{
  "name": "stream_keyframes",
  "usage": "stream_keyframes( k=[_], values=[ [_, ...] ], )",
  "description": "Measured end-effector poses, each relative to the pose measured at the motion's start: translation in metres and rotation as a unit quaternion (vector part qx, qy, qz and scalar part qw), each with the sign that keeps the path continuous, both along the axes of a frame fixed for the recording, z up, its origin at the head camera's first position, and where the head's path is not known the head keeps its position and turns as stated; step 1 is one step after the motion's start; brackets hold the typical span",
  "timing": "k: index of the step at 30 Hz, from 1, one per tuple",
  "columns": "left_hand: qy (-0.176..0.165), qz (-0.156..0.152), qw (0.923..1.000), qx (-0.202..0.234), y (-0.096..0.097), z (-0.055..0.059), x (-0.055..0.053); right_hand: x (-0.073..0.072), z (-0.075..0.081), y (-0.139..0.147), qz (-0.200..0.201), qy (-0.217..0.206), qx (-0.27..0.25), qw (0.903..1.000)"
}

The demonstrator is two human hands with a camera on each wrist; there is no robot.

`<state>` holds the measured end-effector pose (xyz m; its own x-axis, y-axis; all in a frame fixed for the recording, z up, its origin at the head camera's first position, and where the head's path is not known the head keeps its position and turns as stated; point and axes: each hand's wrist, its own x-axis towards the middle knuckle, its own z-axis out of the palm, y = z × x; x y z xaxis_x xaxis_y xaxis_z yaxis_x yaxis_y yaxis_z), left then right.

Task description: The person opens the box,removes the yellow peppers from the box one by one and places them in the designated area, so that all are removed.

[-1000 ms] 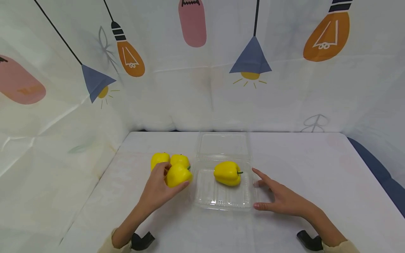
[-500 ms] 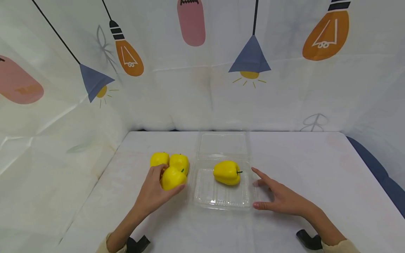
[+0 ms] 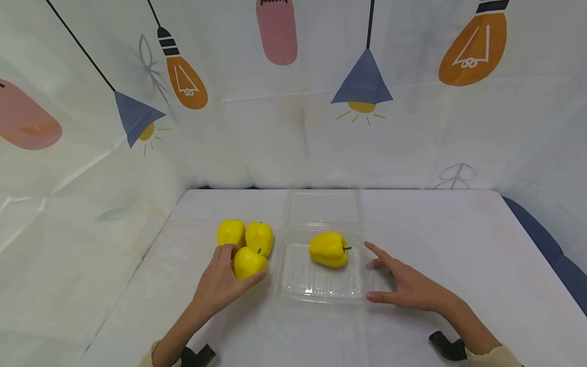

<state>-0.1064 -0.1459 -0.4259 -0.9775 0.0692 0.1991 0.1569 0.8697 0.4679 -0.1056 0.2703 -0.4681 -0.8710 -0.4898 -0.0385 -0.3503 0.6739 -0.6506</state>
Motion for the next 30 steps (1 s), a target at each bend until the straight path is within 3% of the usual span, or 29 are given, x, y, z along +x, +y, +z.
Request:
stream_keyframes(
  k=[7,30],
  values=[
    [-0.027,0.014,0.9993,-0.020,-0.0003,-0.0029,0.0022,-0.0001,0.0002,0.0000,0.000,-0.004,0.000,1.0000],
    [-0.045,0.035,0.9968,-0.056,0.0009,-0.0068,0.0020,0.0008,0.0007,0.0001,0.000,0.001,-0.001,1.0000]
  ],
)
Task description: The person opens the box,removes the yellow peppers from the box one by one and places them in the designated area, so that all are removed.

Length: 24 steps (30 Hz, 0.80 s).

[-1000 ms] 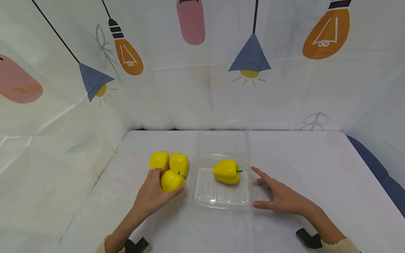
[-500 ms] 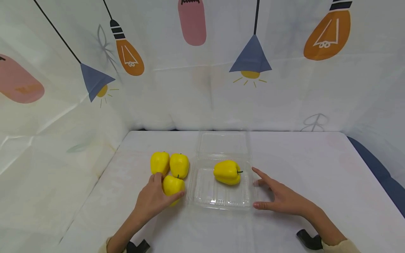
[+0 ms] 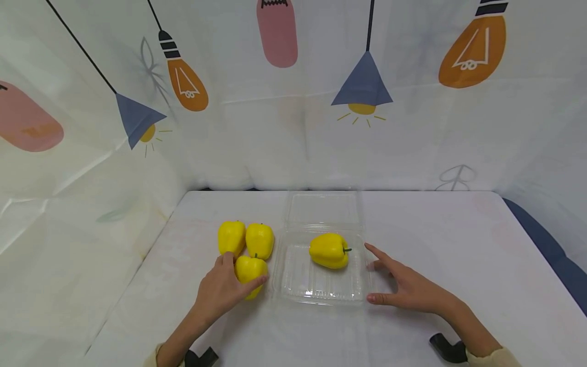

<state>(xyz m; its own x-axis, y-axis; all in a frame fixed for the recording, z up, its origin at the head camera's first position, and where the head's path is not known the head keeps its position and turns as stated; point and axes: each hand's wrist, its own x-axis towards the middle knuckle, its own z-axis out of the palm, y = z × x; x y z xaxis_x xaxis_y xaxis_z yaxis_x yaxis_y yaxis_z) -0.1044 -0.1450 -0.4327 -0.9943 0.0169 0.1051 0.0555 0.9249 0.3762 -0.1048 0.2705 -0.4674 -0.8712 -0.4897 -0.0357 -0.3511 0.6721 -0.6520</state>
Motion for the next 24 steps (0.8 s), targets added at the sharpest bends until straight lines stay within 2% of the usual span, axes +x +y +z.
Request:
stream_keyframes(
  k=[5,24],
  values=[
    [-0.007,0.010,0.9999,-0.007,-0.0012,0.0007,-0.0011,-0.0001,0.0001,-0.0001,0.002,0.001,-0.004,1.0000],
    [-0.017,0.008,0.9997,0.015,0.0016,-0.0065,-0.0010,-0.0008,-0.0006,0.0008,0.001,-0.003,-0.003,1.0000]
  ],
)
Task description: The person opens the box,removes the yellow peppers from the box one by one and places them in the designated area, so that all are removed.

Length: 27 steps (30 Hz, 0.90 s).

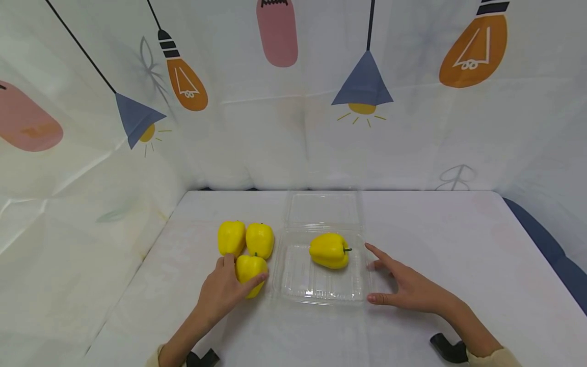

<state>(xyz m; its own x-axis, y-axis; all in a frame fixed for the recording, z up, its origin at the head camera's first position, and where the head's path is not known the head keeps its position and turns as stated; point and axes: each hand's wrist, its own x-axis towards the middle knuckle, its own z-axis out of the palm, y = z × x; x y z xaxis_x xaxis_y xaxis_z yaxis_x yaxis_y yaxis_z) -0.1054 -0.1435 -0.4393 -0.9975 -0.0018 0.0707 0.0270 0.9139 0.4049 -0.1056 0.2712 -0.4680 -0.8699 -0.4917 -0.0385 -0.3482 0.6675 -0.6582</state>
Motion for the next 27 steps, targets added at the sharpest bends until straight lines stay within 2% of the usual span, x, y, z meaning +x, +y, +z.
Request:
stream_keyframes(
  k=[12,20,27],
  values=[
    [-0.010,-0.009,0.9998,0.011,0.001,0.001,0.004,0.001,0.003,0.000,0.003,-0.002,-0.003,1.0000],
    [-0.010,-0.014,0.9998,0.013,0.000,0.007,0.002,0.000,0.002,0.000,0.004,-0.003,-0.005,1.0000],
    [0.018,-0.015,0.9997,-0.009,0.001,0.015,0.001,0.000,0.003,0.000,-0.001,-0.015,0.000,0.9999]
  ],
)
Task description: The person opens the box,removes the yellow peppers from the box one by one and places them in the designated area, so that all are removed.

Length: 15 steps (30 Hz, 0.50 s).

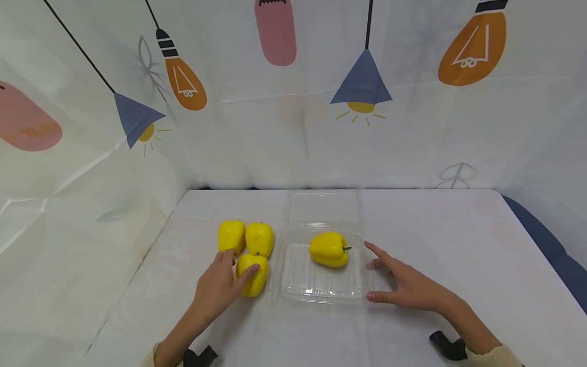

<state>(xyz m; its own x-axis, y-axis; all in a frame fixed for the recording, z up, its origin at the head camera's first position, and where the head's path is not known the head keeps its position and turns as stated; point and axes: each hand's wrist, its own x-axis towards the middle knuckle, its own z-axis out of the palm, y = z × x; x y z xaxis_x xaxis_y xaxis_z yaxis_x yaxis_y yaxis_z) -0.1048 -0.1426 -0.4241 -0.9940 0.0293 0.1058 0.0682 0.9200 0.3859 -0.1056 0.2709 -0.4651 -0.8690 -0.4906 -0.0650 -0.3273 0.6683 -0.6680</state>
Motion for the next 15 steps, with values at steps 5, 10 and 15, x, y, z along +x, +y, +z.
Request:
stream_keyframes(
  k=[5,10,15],
  values=[
    [0.001,-0.003,1.0000,0.008,0.002,0.003,-0.001,0.000,0.000,0.000,-0.001,-0.002,0.004,1.0000],
    [0.018,-0.013,0.9996,0.020,0.006,0.006,-0.001,0.000,-0.001,0.000,-0.003,0.000,0.003,1.0000],
    [0.036,-0.022,0.9987,0.028,0.012,0.010,0.000,0.000,-0.002,0.000,-0.002,0.008,0.008,0.9999]
  ],
)
